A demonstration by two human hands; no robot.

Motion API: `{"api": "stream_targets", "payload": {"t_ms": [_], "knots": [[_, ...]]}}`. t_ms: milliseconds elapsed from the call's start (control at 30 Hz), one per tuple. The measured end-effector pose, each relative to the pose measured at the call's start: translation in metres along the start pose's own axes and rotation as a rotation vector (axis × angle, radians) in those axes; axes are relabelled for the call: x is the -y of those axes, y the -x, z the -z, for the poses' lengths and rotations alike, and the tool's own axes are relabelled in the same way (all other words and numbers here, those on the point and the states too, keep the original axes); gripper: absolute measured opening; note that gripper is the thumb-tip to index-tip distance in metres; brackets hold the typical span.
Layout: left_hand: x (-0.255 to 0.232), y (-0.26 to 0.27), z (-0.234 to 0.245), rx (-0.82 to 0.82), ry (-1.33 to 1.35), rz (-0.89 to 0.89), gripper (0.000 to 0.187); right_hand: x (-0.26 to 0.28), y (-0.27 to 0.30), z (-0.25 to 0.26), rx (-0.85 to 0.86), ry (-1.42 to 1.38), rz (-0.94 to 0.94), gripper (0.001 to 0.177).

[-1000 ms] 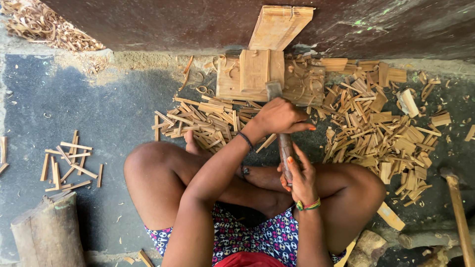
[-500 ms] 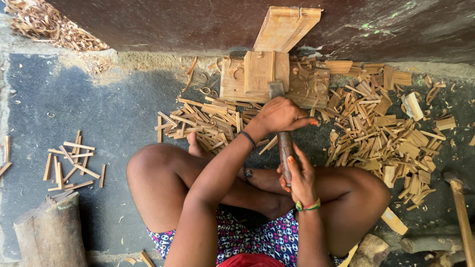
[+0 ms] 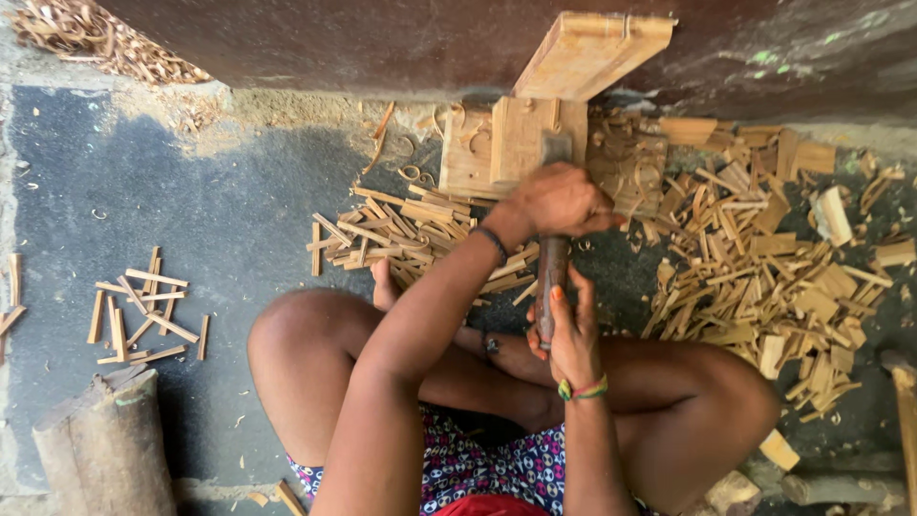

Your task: The person sits cross-legged on the floor and uses a chisel and mallet to carve a piece of wood. They repeatedly strike the chisel to remove wood shavings and shape the wood, occasionally clearing debris from the work area.

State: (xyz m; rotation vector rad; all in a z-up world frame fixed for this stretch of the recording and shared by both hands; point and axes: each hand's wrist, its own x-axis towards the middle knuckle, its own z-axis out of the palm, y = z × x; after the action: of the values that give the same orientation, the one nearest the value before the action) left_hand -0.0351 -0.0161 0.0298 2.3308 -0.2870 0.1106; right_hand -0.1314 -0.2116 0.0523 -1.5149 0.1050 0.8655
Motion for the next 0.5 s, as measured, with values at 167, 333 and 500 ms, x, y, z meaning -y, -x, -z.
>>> {"api": "stream_targets", "payload": {"t_ms": [167, 333, 500], "knots": [[0.04, -0.035, 0.007, 0.245, -0.126, 0.091, 0.055, 0.006, -0.029, -0.011, 0.011, 0.018, 0.031, 0.05], [0.043, -0.028, -0.011, 0.04, -0.202, 0.03, 0.041, 0.001, -0.042, -0.013, 0.053, -0.008, 0.102, 0.051], [0.019, -0.013, 0.002, -0.448, -0.109, -0.11, 0.029, 0.012, -0.039, 0.001, 0.102, -0.129, 0.128, 0.051]]}}
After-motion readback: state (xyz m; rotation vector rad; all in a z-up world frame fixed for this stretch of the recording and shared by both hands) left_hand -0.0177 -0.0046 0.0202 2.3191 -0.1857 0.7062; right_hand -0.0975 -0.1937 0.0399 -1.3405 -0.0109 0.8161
